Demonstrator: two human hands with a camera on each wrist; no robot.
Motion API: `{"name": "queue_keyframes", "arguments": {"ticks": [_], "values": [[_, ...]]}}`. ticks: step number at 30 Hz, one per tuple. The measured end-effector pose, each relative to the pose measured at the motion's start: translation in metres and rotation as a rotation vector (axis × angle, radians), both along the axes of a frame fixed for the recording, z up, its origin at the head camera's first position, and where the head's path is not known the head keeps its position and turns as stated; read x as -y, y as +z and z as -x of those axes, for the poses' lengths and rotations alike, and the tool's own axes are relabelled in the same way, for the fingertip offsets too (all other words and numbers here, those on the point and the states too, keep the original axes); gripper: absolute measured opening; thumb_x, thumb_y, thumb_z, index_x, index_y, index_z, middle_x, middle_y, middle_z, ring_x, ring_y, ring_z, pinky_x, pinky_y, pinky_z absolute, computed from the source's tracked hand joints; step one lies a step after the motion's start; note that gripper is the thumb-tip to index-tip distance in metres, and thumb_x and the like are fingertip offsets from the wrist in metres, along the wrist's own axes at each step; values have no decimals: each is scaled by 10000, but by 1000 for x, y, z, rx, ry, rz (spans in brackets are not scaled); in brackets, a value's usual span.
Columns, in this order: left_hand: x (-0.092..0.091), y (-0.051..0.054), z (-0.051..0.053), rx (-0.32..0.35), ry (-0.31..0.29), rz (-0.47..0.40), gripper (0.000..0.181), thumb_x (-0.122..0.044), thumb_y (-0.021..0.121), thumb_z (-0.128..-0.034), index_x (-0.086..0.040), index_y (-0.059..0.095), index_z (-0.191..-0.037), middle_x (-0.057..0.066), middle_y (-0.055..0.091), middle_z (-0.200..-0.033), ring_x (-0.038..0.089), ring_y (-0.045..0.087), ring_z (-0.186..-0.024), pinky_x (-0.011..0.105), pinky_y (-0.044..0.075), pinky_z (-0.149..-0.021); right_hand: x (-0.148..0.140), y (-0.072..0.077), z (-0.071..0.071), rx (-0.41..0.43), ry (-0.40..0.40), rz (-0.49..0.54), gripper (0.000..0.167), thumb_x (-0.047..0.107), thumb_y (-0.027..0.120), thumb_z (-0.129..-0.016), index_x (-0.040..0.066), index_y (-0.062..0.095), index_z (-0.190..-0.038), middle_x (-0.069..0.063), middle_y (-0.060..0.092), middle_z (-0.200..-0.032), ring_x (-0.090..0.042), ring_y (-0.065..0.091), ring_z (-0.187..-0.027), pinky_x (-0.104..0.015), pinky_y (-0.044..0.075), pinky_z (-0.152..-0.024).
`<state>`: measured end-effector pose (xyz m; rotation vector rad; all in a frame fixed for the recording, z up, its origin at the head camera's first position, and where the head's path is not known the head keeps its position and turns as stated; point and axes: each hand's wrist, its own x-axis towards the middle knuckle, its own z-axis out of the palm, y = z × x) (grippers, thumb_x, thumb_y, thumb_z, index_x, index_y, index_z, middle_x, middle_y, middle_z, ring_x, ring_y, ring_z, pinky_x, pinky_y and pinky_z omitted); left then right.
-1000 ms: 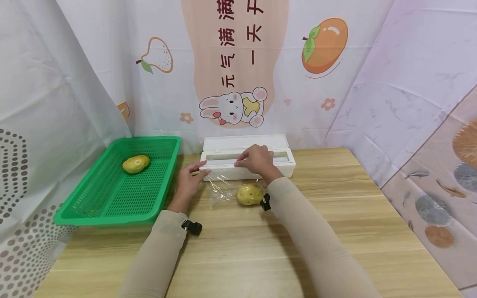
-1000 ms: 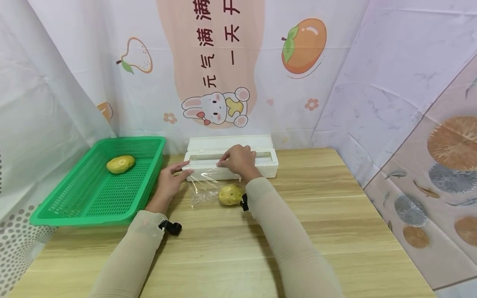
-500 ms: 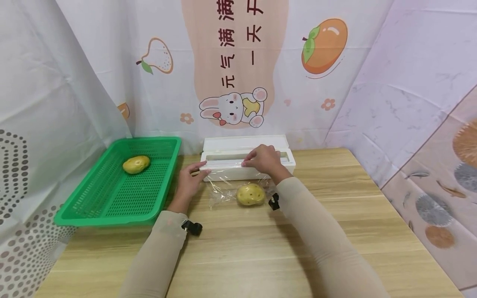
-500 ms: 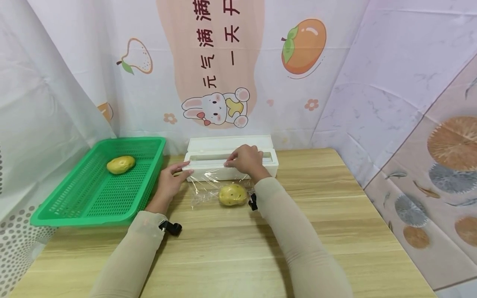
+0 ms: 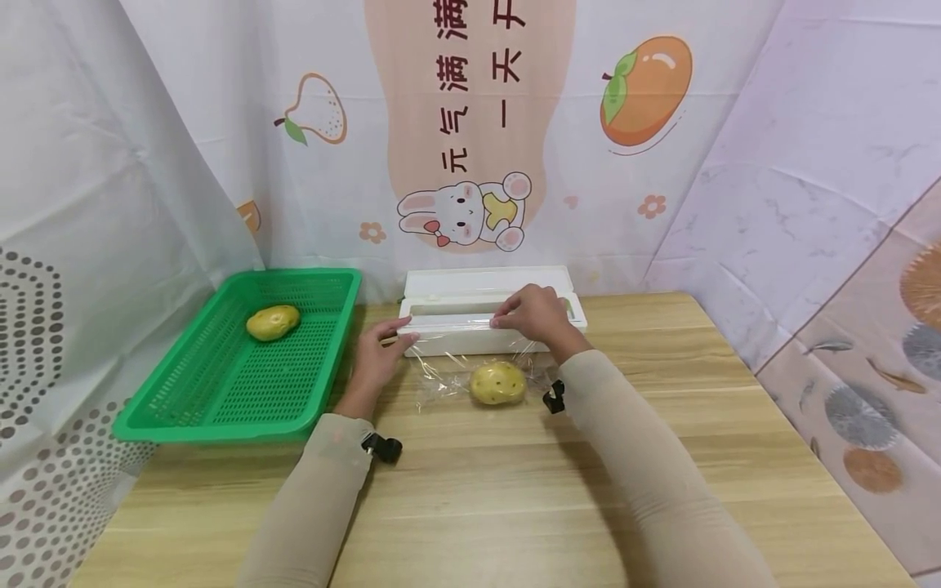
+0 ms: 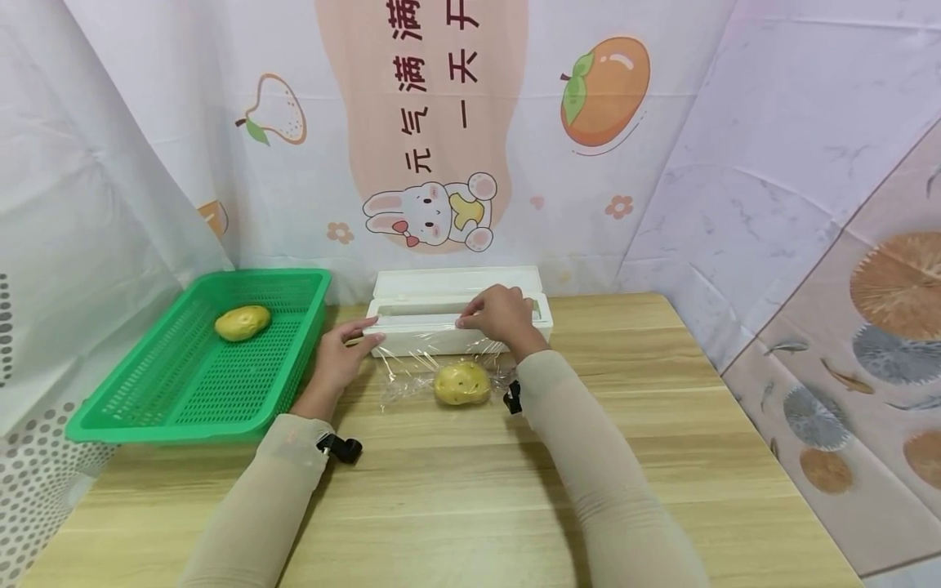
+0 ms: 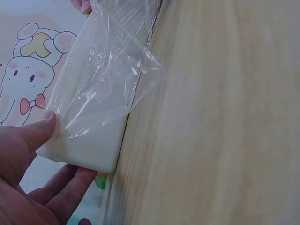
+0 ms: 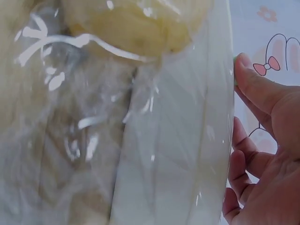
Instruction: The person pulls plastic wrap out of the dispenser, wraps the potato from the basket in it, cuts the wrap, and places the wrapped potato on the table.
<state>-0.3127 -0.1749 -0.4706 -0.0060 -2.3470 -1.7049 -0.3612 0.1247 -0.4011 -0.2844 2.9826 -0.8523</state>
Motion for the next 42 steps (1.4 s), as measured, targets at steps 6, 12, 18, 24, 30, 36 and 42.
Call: {"name": "queue_keyframes", "arguments": {"ticks": [6,12,18,24,30,36,42], "values": [[-2,0,0,9,-5,-3,388,-196,793,-933,-115,721,-1306,132,642,-1406,320,593,-1280,301,550,-918,-16,1,0,-5,-1,-12,149,515,852,-816,375,818,-853,80,748,-1113,-356,536,-1197,-609,315,-1037],[-1,0,-1,2,7,11,395,-209,792,-935,-110,720,-1310,150,636,-1411,337,581,-1288,482,532,-1018,-34,0,-2,-29,-7,10,147,474,863,-817,342,832,-873,42,746,-1188,-411,533,-1267,-679,284,-1088],[1,0,1,0,6,11,389,-208,793,-934,-113,723,-1304,153,635,-1408,340,579,-1284,496,527,-1027,-50,0,-3,-29,-10,-6,170,481,857,-820,336,833,-905,26,742,-1222,-336,595,-1227,-620,334,-1052],[1,0,1,4,0,10,393,-212,792,-936,-104,720,-1307,148,639,-1404,331,580,-1276,483,526,-1021,-65,0,-3,-53,-10,-22,192,479,865,-811,323,838,-921,-14,746,-1223,-263,630,-1131,-539,423,-928],[-1,-2,2,-1,-4,3,387,-190,799,-927,-97,728,-1295,151,648,-1391,333,592,-1264,487,529,-1020,-80,0,-6,-55,-5,-21,210,469,854,-830,300,840,-954,-61,709,-1261,-285,609,-1179,-549,434,-936],[-1,-2,2,-2,2,7,392,-194,798,-928,-99,724,-1301,156,638,-1407,352,581,-1286,501,517,-1050,-92,1,-5,-71,24,-23,209,453,856,-832,290,842,-962,-78,712,-1247,-336,603,-1210,-590,426,-969],[0,0,2,-1,10,19,392,-193,792,-934,-96,719,-1306,153,632,-1419,355,571,-1301,498,513,-1060,-106,-1,-3,-99,47,-17,224,419,856,-840,247,844,-983,-63,749,-1174,-321,632,-1154,-499,479,-925]]}}
